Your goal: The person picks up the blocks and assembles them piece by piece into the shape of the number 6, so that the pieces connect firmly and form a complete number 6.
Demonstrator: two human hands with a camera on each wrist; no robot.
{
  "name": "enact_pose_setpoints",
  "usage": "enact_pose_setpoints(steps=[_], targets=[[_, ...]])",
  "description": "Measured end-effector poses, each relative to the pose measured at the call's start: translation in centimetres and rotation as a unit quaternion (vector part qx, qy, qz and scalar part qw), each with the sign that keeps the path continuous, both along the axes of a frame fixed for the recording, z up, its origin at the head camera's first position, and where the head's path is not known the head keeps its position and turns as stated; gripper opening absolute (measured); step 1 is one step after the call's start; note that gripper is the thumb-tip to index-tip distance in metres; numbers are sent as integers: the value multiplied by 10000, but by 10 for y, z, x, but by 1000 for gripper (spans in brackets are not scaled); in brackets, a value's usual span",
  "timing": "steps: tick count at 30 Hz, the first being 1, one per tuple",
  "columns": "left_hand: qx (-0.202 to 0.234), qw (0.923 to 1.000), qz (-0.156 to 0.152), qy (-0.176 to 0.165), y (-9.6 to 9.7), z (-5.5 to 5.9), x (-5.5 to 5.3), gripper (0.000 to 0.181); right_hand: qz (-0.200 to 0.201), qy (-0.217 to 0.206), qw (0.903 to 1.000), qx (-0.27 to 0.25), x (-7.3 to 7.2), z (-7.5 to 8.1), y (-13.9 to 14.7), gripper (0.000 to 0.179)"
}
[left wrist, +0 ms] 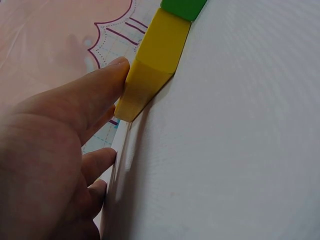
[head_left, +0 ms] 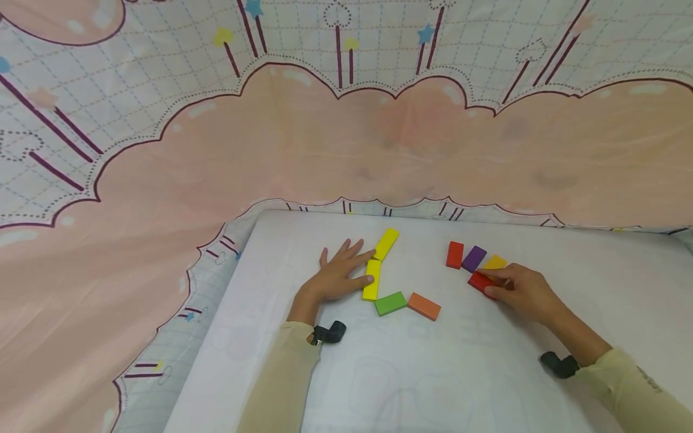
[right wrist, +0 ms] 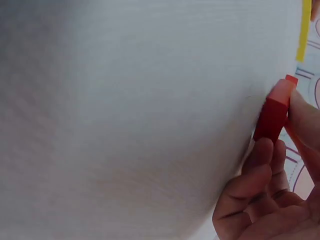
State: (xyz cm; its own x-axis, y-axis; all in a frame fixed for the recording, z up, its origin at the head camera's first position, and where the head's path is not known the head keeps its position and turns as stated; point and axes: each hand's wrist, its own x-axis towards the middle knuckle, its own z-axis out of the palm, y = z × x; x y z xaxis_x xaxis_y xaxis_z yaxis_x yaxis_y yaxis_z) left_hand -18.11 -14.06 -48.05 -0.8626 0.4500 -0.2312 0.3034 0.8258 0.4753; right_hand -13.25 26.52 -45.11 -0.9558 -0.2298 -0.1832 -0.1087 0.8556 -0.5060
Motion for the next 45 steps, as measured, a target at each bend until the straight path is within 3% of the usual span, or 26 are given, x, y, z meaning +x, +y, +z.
enact_pose_setpoints(steps=[7,19,27,33,41,45], targets=[[-15,10000,20,-25,0,1,0,69,238,-475,9985,113,-1,2,-3,58],[-1,10000,18,-23,0,0,0,70,487,-581,9970,-158,3,2,-1,53],[36,10000,5,-13,0,-1,1,69,238,-947,9939,-523,9,5,-4,52],[109,9999,5,-3,0,1,2,69,-272,-1508,9823,-1076,17,5,-8,47],[73,10000,19,-22,0,2,2,69,-373,-1463,9804,-1264,27,5,-13,52],[64,10000,8,-10,0,2,1,69,-382,-1569,9742,-1576,32,4,-15,49]])
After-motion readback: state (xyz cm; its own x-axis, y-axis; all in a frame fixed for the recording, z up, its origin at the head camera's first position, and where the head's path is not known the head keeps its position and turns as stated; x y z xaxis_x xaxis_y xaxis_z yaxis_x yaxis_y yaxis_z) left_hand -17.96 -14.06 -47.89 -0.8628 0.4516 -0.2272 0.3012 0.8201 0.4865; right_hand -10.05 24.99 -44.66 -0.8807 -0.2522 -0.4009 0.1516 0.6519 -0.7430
